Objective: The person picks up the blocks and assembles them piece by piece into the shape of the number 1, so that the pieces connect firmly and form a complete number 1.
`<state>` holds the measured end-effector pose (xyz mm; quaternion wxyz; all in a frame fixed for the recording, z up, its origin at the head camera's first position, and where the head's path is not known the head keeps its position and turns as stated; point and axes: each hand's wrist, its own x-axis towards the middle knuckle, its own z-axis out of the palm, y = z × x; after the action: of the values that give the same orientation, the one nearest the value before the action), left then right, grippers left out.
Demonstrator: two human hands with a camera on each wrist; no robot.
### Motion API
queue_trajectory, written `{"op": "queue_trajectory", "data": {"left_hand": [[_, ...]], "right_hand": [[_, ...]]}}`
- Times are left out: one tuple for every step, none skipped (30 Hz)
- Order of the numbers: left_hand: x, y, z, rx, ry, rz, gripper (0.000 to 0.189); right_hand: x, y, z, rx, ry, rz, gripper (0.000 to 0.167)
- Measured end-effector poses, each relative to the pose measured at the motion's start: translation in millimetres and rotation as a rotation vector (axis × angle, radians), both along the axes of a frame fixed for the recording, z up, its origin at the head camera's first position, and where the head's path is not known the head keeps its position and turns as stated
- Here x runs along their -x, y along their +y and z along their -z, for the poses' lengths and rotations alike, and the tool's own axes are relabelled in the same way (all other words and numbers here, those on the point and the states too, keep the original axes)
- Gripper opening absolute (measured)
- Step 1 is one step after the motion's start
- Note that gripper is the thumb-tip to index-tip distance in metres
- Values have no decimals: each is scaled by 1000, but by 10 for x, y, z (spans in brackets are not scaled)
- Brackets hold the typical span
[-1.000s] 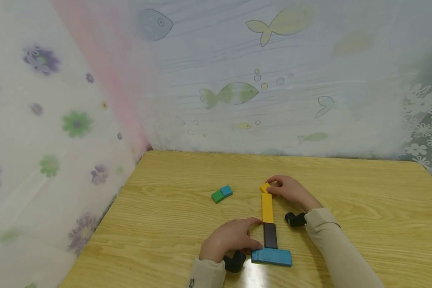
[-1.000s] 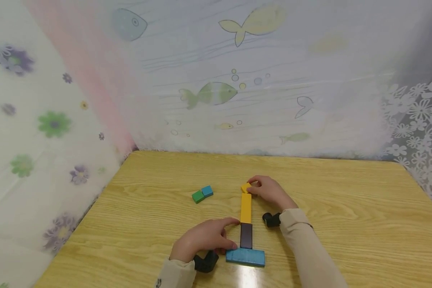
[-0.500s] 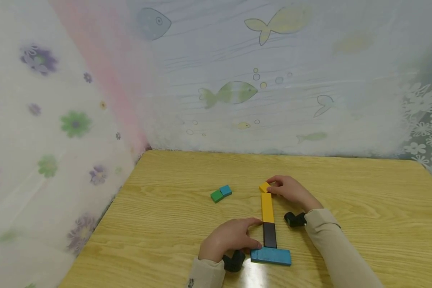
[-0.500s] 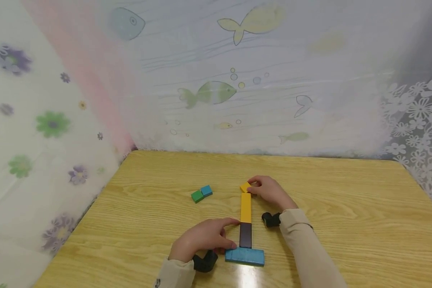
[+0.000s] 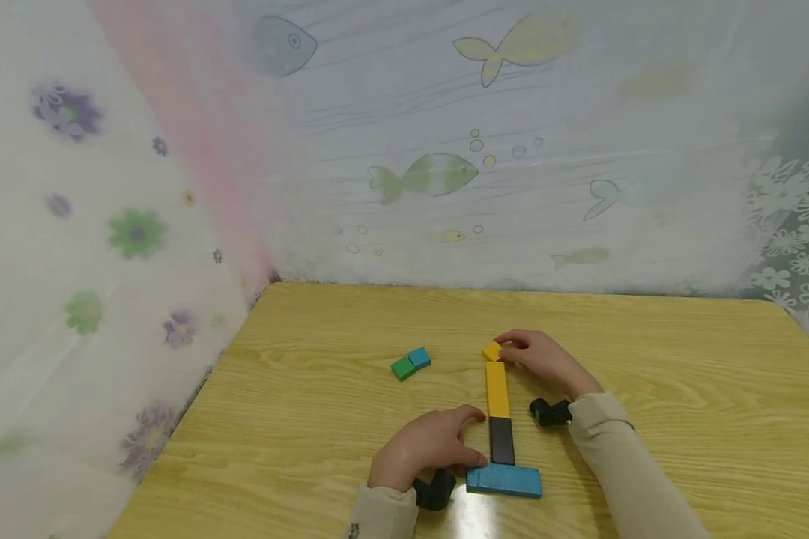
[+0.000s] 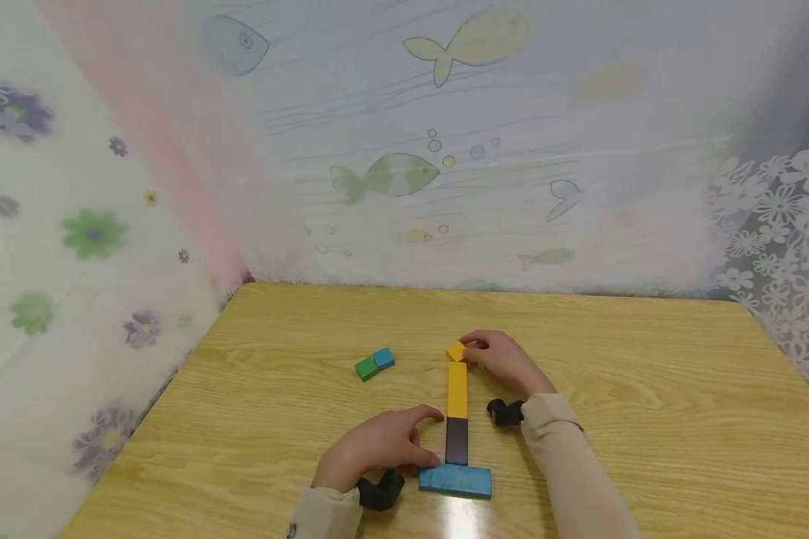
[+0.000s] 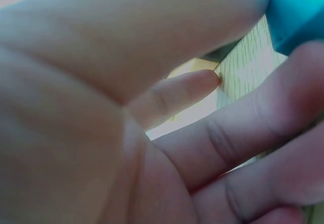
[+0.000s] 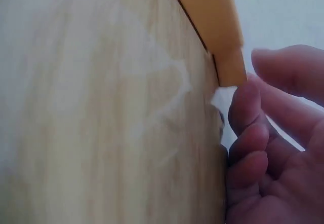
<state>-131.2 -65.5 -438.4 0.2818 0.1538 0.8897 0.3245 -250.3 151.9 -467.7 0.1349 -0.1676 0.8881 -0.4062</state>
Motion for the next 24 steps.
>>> {"op": "queue_trajectory", "data": {"left_hand": [[1,-2,0,2,0,-1,53],[1,-3,3,4,-2,-2,53],[2,-3,4,5,-1,-4,53],[2,-2,7,3,-4,-5,53],[3,-3,9,2,-2,-5,53],[1,-3,8,1,-1,-7,53],[-1,-2,7,1,-1,-9,53],[-4,-1,6,-1,0,-10,53],[-6,-1,5,-3,2,-11,53],[-8,-1,5,-4,5,-10,53],[-12,1,4,-4,6,-10,53],[-14,3,2,-5,7,-11,52],[-15,3,2,-3,10,-9,52],[-17,3,0,0,12,-9,52],[-18,3,-1,5,14,-9,52],[-19,3,-3,10,14,-10,51],[-19,3,-5,15,13,-10,51],[-17,1,-5,20,12,-12,51],[-16,1,-5,23,11,-13,51],[-14,0,-7,25,9,-14,51],[-13,0,-9,25,7,-15,51],[-12,-1,-12,24,6,-16,51],[-11,-3,-14,22,5,-17,51],[-11,-4,-17,20,4,-18,51]], "right_hand": [[-4,8,0,11,-3,-3,35],[-8,17,0,23,-8,-4,34],[-12,29,1,34,-11,-7,34],[-15,41,3,48,-14,-13,34],[-18,54,4,62,-21,-15,34],[-19,67,7,70,-20,-20,35],[-21,80,13,73,-18,-20,34],[-24,94,16,72,-10,-25,34],[-28,103,20,73,-6,-18,34],[-30,114,26,70,4,-18,34],[-35,120,29,67,10,-8,33],[-38,122,32,59,23,-12,33],[-43,119,34,51,36,-14,33],[-48,112,34,38,50,-24,33],[-54,99,33,30,59,-31,33],[-60,86,31,18,69,-42,34],[-69,68,26,13,74,-45,34],[-75,55,25,5,81,-56,35],[-78,45,25,0,82,-56,36],[-81,37,17,-4,82,-56,37],[-81,32,12,-1,78,-54,37],[-78,27,7,-1,70,-50,38],[-76,24,2,-1,68,-45,38],[-71,22,-1,0,68,-49,39]]}}
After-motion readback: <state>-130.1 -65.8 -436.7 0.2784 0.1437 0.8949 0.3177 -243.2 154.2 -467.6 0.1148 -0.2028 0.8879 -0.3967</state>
